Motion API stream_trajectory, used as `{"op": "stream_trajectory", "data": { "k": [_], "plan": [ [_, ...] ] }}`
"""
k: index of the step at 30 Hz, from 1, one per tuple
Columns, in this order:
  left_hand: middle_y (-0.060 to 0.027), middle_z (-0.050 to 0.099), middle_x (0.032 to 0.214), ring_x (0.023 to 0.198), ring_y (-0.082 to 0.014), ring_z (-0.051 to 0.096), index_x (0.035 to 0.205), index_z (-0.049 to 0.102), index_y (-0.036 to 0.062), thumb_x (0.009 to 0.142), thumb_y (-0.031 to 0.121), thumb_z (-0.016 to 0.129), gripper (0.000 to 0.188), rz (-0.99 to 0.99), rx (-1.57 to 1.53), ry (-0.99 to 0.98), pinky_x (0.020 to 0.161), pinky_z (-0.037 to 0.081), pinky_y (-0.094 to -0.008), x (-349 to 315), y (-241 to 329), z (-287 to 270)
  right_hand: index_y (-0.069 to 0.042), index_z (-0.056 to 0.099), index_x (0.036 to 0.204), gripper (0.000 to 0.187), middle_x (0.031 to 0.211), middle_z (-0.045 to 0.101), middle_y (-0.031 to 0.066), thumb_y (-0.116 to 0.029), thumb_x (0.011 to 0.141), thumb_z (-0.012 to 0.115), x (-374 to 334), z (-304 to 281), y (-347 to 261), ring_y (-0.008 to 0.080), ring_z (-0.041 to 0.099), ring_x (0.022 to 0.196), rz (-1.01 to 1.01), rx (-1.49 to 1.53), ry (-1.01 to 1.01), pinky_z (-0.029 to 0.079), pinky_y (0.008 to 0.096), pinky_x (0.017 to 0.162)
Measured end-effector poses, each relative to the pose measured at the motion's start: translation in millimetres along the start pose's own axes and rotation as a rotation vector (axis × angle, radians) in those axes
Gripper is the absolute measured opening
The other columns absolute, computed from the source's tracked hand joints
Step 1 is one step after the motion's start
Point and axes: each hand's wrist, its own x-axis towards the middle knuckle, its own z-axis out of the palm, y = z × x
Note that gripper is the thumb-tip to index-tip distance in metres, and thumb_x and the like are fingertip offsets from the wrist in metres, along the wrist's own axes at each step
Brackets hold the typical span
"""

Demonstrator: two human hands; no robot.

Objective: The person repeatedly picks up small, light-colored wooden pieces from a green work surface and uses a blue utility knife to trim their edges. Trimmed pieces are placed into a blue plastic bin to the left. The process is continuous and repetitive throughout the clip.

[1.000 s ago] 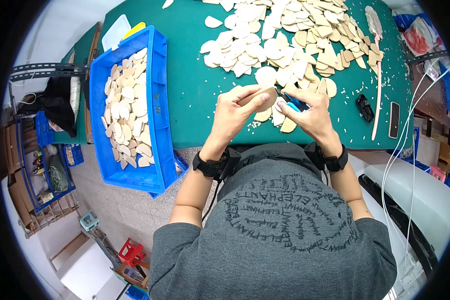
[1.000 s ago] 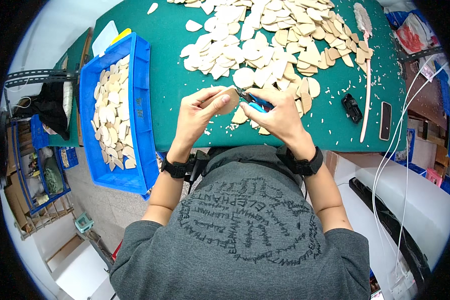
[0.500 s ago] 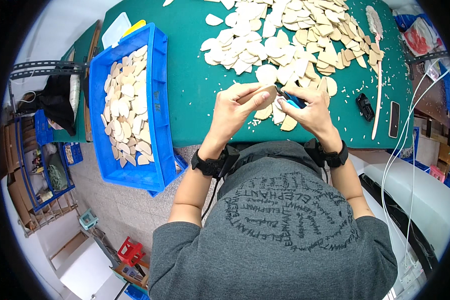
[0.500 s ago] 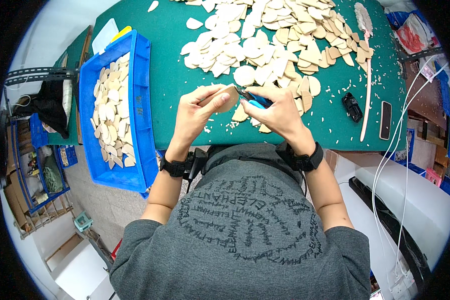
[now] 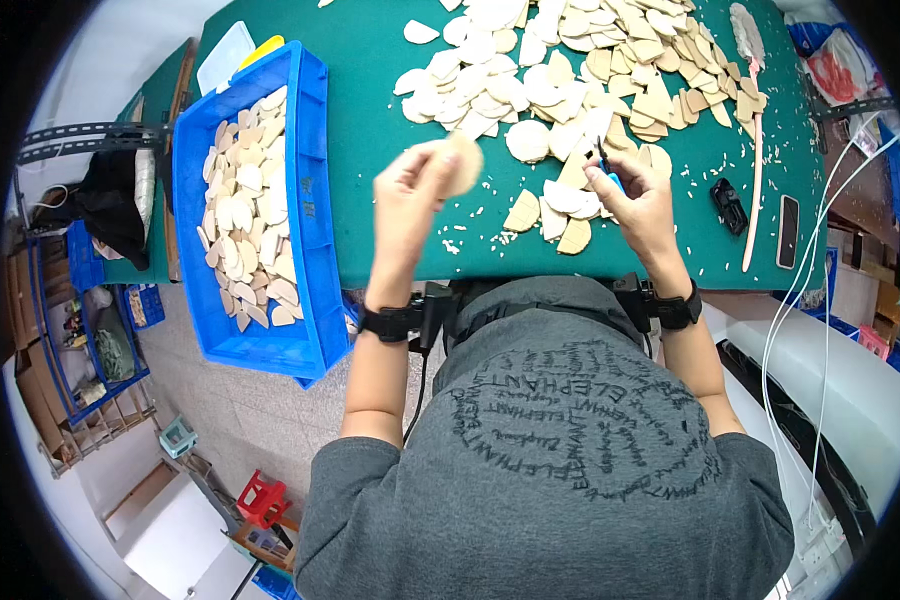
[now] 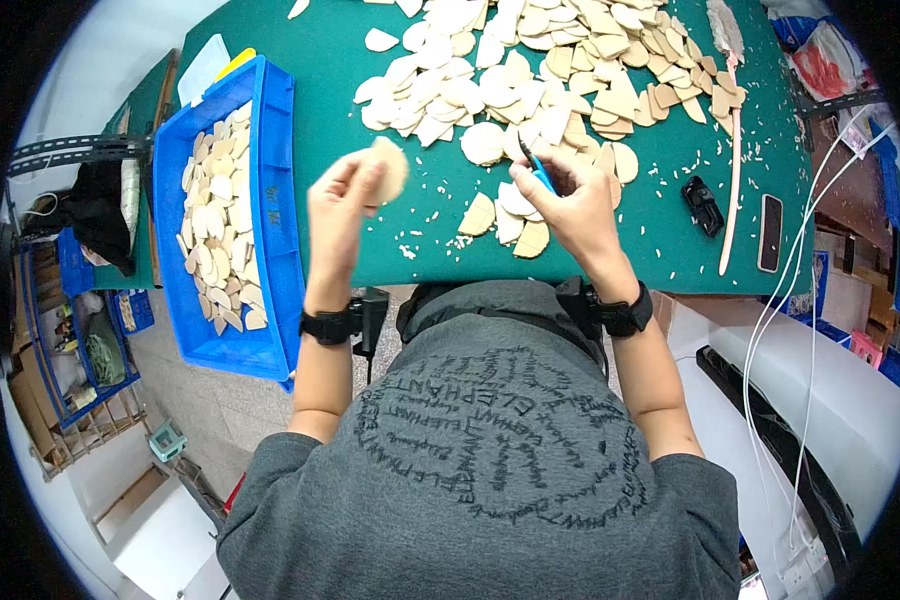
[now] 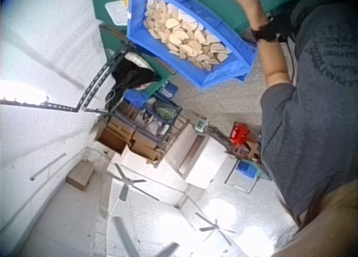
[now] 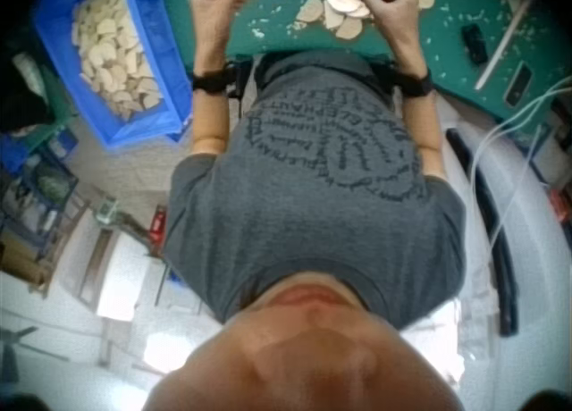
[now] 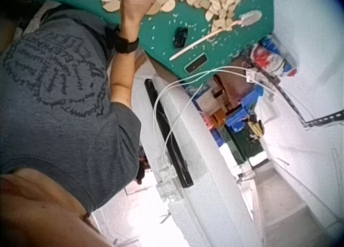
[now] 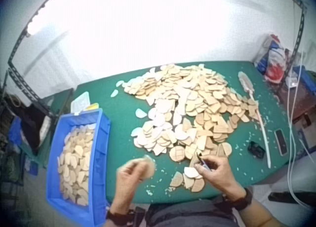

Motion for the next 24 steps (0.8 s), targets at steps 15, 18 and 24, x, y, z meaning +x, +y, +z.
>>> {"op": "stream_trajectory", "data": {
  "k": [15,18,24],
  "plan": [
    [-0.0147,0.054,0.103,0.092,-0.0351,0.058,0.109,0.055,0.0031,0.067,0.051,0.075,0.066,0.173,1.035,-0.369,0.076,0.049,-0.0437,-1,-126,79,0.002,0.065,0.097,0.019,0.085,0.064,0.0015,-0.013,0.085,0.067,-4,-11,9,0.0058,0.058,0.077,0.074,0.031,-0.037,0.046,0.0197,0.069],
    [-0.0145,0.062,0.093,0.083,-0.032,0.063,0.108,0.054,0.0011,0.07,0.033,0.073,0.053,0.148,0.964,-0.377,0.071,0.051,-0.0403,8,-132,72,0.003,0.065,0.097,0.02,0.086,0.065,0.0017,-0.012,0.085,0.067,-7,-16,13,0.0067,0.058,0.077,0.066,0.011,-0.011,0.047,0.0205,0.069],
    [-0.0153,0.066,0.1,0.088,-0.0188,0.065,0.107,0.05,0.0016,0.08,0.007,0.065,0.032,-0.288,-0.279,-0.326,0.076,0.054,-0.0297,7,-78,44,0.002,0.066,0.097,0.023,0.083,0.066,0.003,-0.015,0.083,0.068,-11,-4,12,0.0078,0.06,0.076,0.064,-0.039,-0.053,0.048,0.0216,0.07]
  ]
}}
